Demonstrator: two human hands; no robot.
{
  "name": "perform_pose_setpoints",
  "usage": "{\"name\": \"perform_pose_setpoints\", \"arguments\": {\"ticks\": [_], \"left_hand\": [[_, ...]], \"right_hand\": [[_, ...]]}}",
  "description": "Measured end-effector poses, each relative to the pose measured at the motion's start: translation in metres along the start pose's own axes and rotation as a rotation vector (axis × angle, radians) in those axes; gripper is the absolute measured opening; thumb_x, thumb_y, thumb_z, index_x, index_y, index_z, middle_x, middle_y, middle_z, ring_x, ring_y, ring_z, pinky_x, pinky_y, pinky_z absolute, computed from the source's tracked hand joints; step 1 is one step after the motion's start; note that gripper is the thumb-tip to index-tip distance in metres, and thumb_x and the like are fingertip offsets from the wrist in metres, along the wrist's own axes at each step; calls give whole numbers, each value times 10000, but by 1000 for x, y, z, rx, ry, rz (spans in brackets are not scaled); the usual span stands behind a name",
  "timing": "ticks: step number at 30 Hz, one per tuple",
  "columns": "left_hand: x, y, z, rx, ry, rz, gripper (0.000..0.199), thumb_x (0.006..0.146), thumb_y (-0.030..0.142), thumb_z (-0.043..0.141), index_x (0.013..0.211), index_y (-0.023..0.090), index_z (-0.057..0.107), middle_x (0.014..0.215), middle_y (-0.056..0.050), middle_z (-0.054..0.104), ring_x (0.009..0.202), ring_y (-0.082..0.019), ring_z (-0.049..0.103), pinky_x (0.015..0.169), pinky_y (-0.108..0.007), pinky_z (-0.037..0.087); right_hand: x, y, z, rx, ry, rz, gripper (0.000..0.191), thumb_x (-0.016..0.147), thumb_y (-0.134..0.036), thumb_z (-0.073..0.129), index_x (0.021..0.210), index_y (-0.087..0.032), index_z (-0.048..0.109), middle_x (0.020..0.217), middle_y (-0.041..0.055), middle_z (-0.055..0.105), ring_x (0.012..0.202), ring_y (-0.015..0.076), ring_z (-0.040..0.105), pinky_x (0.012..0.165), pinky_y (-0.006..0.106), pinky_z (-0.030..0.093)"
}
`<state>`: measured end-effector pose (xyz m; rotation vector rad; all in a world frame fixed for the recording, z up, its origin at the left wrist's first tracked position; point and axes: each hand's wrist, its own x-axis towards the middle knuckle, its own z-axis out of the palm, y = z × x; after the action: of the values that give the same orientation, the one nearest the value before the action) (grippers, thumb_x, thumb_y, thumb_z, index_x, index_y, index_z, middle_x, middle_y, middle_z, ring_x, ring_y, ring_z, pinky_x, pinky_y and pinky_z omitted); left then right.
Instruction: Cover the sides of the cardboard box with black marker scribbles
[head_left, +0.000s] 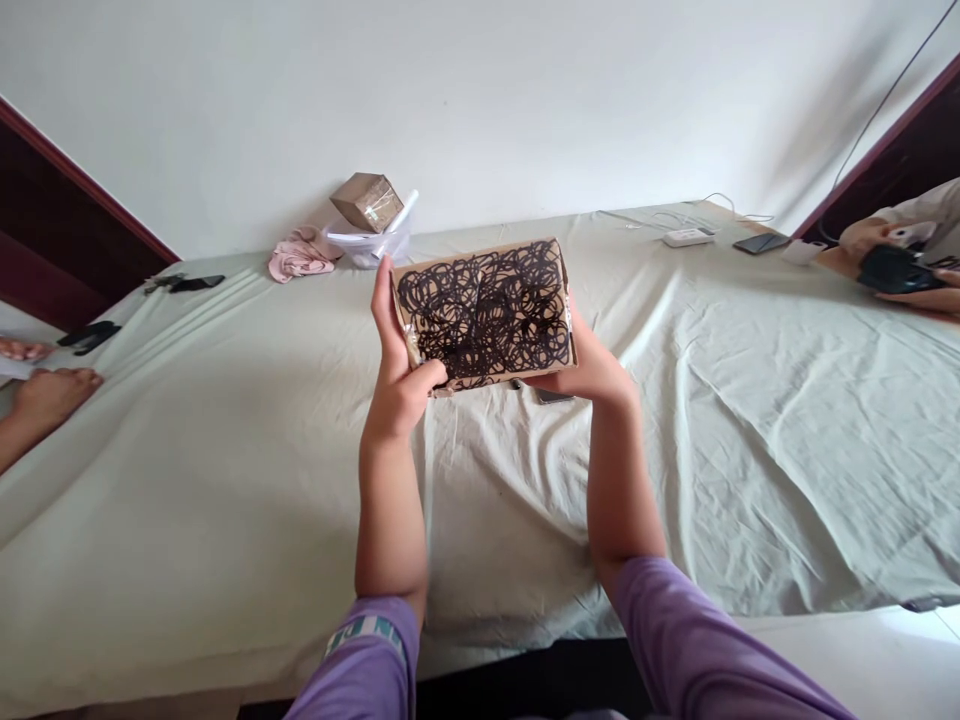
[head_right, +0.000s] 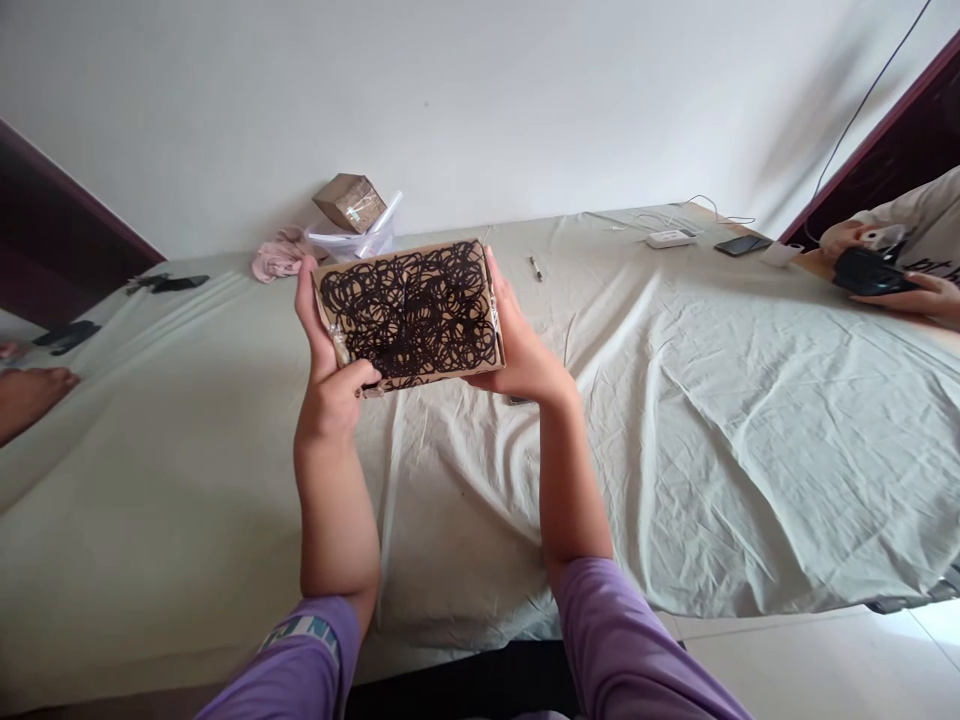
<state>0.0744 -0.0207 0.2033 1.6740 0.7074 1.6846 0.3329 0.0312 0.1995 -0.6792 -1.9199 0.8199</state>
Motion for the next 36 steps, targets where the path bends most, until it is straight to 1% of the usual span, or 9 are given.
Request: {"name": "perform_pose_setpoints", "arguments": {"ticks": [7,11,17,20,23,27,30,33,36], "left_hand": [[2,-1,-8,51,-10,-4,1051,796,472,933,1719,499,430,1870,63,365,1817,-387,176,1492,-568,217],[3,-2,-7,92,23,32,1008,871,485,911,1743,477,407,1884,56,346,1833,-357,113,1509,-551,115],[7,-18,-22,17,-323,68,1337,792,400,1030,1792,606,168,1947,46,175,1829,-335,158,1495,-562,132],[8,-32,-39,66,-160,-72,1518,578,424,1150,1801,483,253,1841,-123,386,1749,-455,351,1429,-624,338],[10,-46,-57,119,-24,-146,1486,581,506,1139,1791,439,280,1729,-175,494,1648,-485,499,1305,-604,518],[11,-61,-76,298,-11,-214,1513,643,571,1096,1821,430,158,1758,-207,430,1615,-481,530,1265,-626,538],[10,-66,-82,446,-42,-289,1497,709,563,1054,1840,393,88,1792,-211,397,1651,-459,484,1347,-634,439],[8,-68,-84,492,-60,-355,1445,762,513,1017,1847,375,73,1831,-203,365,1685,-450,441,1392,-643,368],[8,-72,-87,490,-53,-390,1395,795,491,995,1850,372,90,1872,-187,309,1734,-447,363,1419,-656,306]], "right_hand": [[3,-1,6,-88,46,-90,1421,668,-712,998,1816,-301,267,1871,123,330,1802,466,154,1502,590,123],[4,7,9,-82,73,-72,1430,636,-711,1017,1799,-268,313,1837,146,381,1793,468,185,1502,576,105],[4,33,0,-24,28,11,1554,524,-624,1093,1809,-246,305,1835,182,393,1762,498,258,1484,640,162],[4,54,-9,62,-39,34,1567,609,-603,1061,1858,-323,158,1923,146,237,1773,458,268,1425,643,332],[3,83,-10,97,-102,175,1456,777,-548,963,1860,-414,-2,1961,129,113,1730,427,380,1277,630,527],[6,117,15,-265,-176,599,1074,954,-399,820,1849,-229,252,1824,222,454,1571,361,585,1299,532,498],[8,135,50,-422,-129,748,870,942,-256,805,1715,-32,474,1625,345,620,1556,466,551,1320,638,414],[7,147,77,-472,-25,769,685,905,-118,730,1578,-65,619,1624,336,610,1620,525,417,1327,731,305],[7,158,81,-412,81,776,587,912,-97,623,1496,-144,664,1521,254,691,1530,450,525,1293,631,388]]}}
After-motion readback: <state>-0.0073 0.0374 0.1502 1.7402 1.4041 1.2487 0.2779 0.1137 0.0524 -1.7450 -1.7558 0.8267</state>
